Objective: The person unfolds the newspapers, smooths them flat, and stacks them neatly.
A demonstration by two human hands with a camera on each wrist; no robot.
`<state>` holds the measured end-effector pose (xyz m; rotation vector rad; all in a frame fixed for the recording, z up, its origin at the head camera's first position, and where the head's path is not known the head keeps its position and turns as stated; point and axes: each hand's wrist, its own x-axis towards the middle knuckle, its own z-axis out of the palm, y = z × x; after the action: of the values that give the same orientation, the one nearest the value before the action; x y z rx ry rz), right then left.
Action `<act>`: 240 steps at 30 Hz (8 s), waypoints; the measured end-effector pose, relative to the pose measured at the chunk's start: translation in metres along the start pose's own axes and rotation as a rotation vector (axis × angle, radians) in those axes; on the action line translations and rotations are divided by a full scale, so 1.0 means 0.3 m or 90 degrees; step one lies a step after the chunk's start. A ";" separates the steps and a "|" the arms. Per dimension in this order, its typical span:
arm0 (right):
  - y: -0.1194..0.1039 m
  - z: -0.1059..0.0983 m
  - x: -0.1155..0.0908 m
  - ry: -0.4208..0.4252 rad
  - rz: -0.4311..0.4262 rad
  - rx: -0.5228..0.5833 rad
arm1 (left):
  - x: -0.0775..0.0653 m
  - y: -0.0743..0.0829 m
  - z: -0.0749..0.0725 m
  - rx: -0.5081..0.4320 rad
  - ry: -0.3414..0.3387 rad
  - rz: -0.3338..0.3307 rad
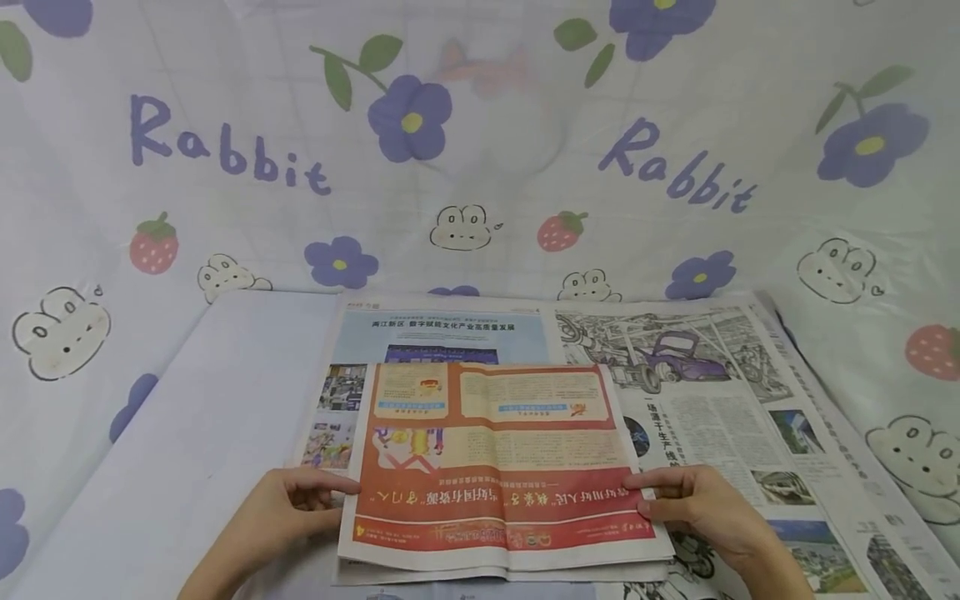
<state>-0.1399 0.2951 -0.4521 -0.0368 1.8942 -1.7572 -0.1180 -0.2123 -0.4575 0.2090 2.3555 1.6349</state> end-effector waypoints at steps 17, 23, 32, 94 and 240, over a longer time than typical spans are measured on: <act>-0.011 0.020 -0.003 0.053 -0.013 -0.008 | 0.003 0.009 0.020 0.049 0.003 0.022; -0.008 0.018 -0.004 0.075 -0.024 -0.022 | 0.001 0.021 0.017 0.041 0.038 -0.029; -0.010 0.017 -0.003 0.115 -0.025 -0.010 | 0.008 0.017 0.031 -0.024 0.130 -0.118; -0.236 0.027 -0.195 0.268 -0.153 -0.166 | -0.092 0.261 -0.001 0.161 0.224 0.149; -0.061 0.088 -0.028 0.176 -0.057 -0.049 | 0.279 0.376 0.783 -0.078 -0.082 0.140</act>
<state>-0.1283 0.2715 -0.4319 0.0997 2.1857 -1.8251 -0.1319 0.0604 -0.4406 0.5476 2.1924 1.7982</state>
